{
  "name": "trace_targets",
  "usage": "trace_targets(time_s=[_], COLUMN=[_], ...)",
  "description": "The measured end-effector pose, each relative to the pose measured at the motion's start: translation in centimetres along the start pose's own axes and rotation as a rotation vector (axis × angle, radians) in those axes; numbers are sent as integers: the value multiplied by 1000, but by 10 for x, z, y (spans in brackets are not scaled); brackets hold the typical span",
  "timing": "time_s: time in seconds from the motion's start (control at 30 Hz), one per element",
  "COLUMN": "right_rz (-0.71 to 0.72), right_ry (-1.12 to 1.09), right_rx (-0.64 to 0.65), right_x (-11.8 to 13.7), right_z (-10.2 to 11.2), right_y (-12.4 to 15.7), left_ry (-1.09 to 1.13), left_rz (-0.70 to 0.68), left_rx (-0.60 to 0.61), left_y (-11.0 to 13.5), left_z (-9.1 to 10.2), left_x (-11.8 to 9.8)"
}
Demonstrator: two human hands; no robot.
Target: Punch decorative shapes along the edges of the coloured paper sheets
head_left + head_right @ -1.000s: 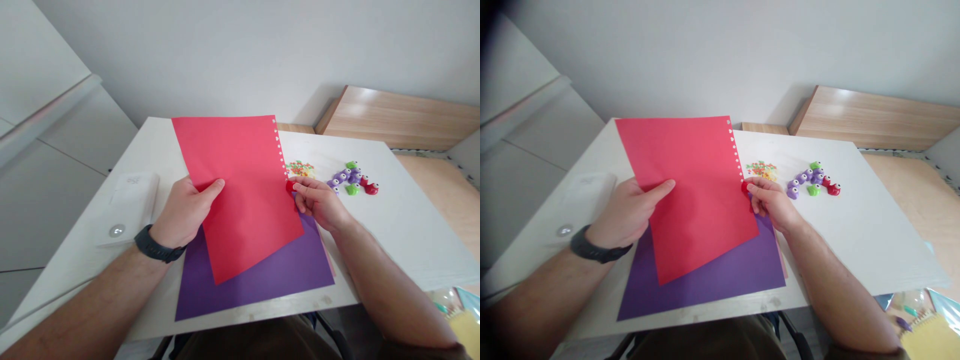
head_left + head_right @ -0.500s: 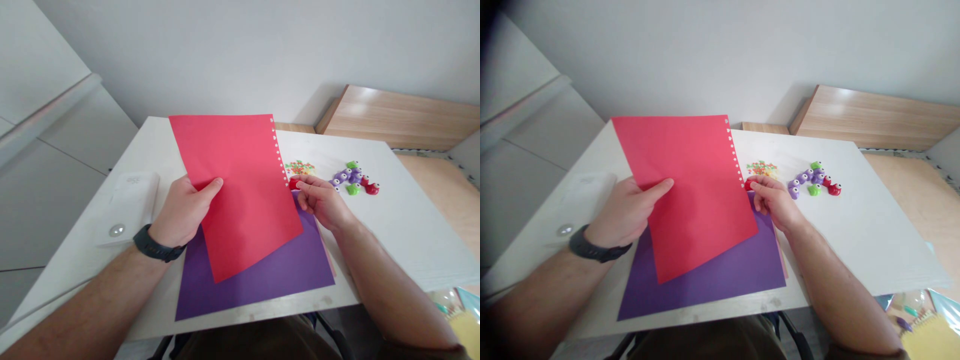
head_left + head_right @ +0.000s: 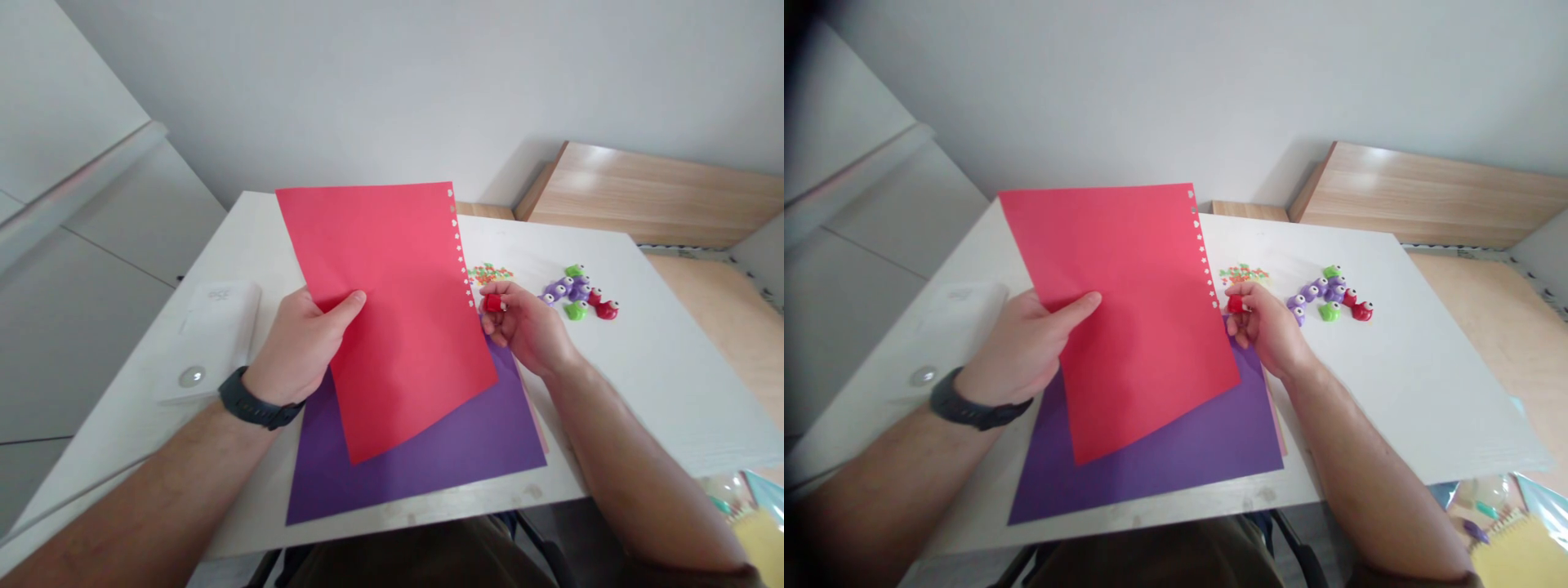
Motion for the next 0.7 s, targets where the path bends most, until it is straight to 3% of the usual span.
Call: trace_targets(time_s=[0.17,0.4,0.7], right_rz=[0,-41,-3], right_ry=[75,14,34], right_rx=[19,77,145], right_x=[-2,-3,-1], right_z=[-1,-3,-6], right_y=[3,9,15], left_ry=[31,137,111], left_rz=[30,54,91], left_rx=[35,81,87], left_y=[0,0,1], left_z=[-3,-6,-7], left_x=[1,4,5])
Point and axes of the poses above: each hand's wrist, its own y-axis away from the middle knuckle, its own z-axis out of the back of the hand, x = y × z, the point moved 8 cm from there along -y, towards the middle knuckle, and after that the axes turned 5 degrees about z, right-handed, at the moved point
